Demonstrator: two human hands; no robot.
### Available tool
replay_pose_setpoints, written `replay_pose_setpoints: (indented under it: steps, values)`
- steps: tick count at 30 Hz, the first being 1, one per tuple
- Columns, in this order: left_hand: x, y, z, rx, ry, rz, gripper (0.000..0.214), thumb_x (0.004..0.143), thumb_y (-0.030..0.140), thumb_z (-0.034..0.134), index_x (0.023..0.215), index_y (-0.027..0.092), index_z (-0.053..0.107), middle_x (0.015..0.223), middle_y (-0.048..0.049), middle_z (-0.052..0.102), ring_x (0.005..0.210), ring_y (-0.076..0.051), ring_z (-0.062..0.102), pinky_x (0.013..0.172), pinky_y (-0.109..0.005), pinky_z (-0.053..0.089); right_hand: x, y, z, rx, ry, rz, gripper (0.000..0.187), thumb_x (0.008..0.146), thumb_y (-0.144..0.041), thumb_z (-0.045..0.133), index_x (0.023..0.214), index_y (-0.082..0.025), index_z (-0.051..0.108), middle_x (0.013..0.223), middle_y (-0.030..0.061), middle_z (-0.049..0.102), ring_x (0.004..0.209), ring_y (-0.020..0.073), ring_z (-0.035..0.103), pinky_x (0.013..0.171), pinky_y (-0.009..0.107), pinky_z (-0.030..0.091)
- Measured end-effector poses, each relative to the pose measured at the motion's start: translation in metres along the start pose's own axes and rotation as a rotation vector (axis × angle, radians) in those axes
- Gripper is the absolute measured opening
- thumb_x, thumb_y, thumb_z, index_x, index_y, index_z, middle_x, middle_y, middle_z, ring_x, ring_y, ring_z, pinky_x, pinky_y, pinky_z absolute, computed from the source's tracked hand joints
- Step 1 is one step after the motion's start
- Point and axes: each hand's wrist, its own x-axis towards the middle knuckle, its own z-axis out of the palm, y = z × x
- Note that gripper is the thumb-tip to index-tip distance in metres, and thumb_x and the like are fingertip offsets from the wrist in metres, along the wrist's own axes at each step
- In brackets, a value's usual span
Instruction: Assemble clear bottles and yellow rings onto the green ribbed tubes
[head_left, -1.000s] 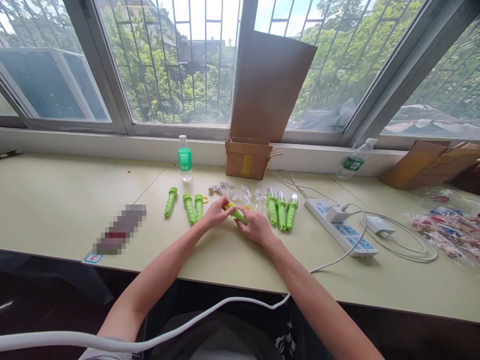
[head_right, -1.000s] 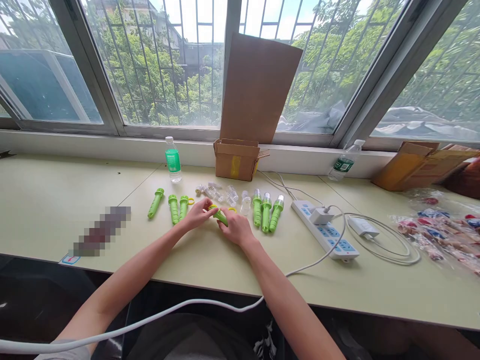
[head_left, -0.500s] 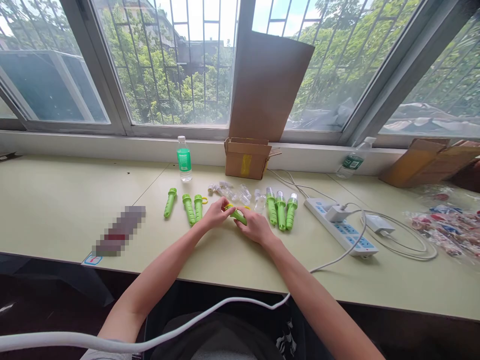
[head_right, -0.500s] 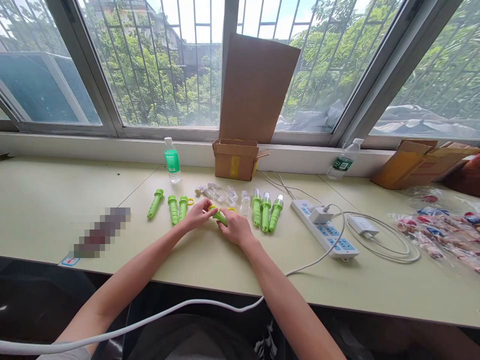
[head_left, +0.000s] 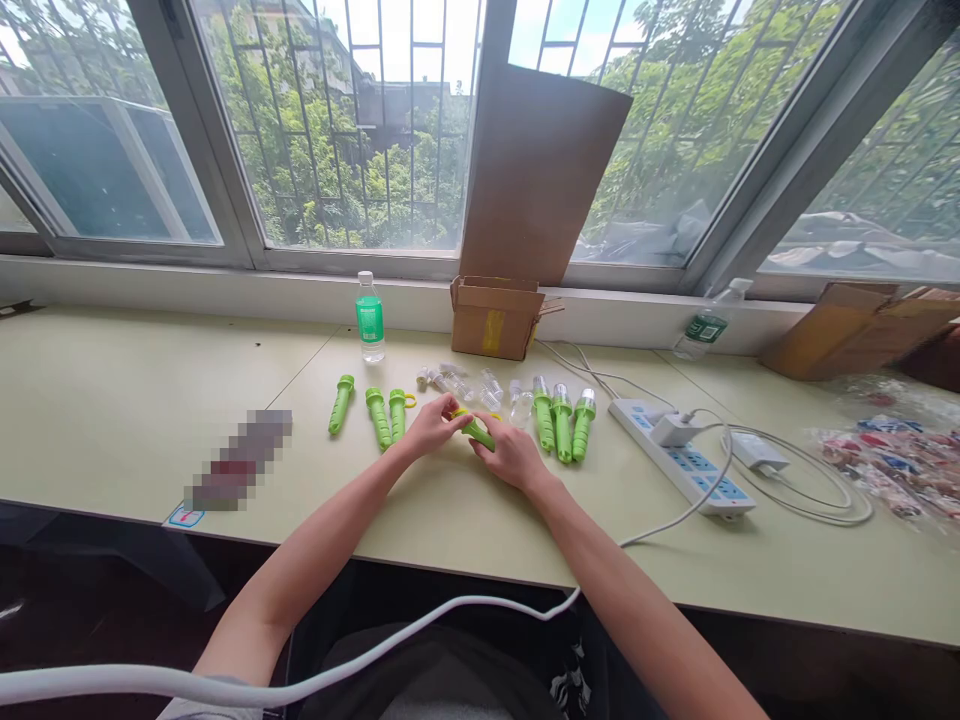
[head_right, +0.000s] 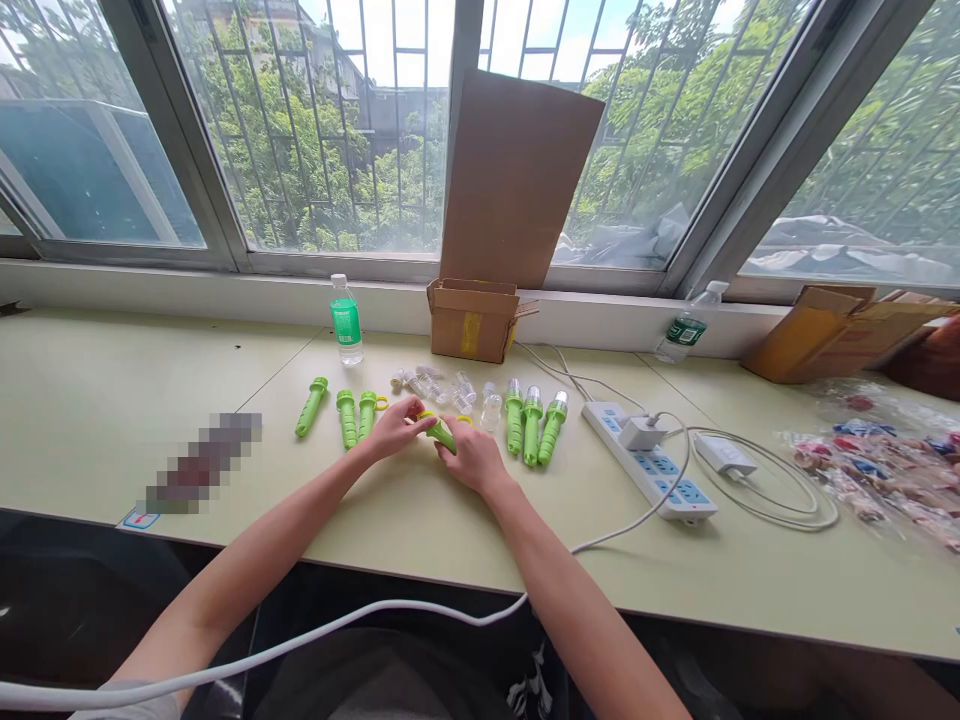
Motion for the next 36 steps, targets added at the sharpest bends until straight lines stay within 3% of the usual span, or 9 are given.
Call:
replay_pose_setpoints:
  steps: [21, 36]
  values:
    - [-0.0006, 0.0049, -0.0001, -0.206, -0.043, -0.138, 0.043, 0.071, 0.053, 0.066, 0.085, 0.018, 0.045, 0.070, 0.0008, 0.058, 0.065, -0.012, 0.056, 0.055, -0.022, 0.040, -0.0005, 0.0024, 0.0032, 0.027, 0.027, -0.058, 0.049, 0.086, -0.033, 0.049, 0.133, -0.025, 0.044, 0.104, 0.0057, 0.067, 0.082, 0.0212, 0.062, 0.067, 0.028, 0.042]
    - [-0.0015, 0.0087, -0.0034, -0.221, -0.079, -0.048, 0.037, 0.075, 0.049, 0.064, 0.081, 0.018, 0.044, 0.072, 0.0006, 0.058, 0.066, -0.011, 0.055, 0.060, -0.022, 0.040, -0.0002, 0.0032, 0.0043, 0.016, -0.005, -0.079, 0.063, 0.086, -0.029, 0.049, 0.145, -0.028, 0.027, 0.112, 0.0077, 0.065, 0.086, 0.0234, 0.063, 0.071, 0.031, 0.045]
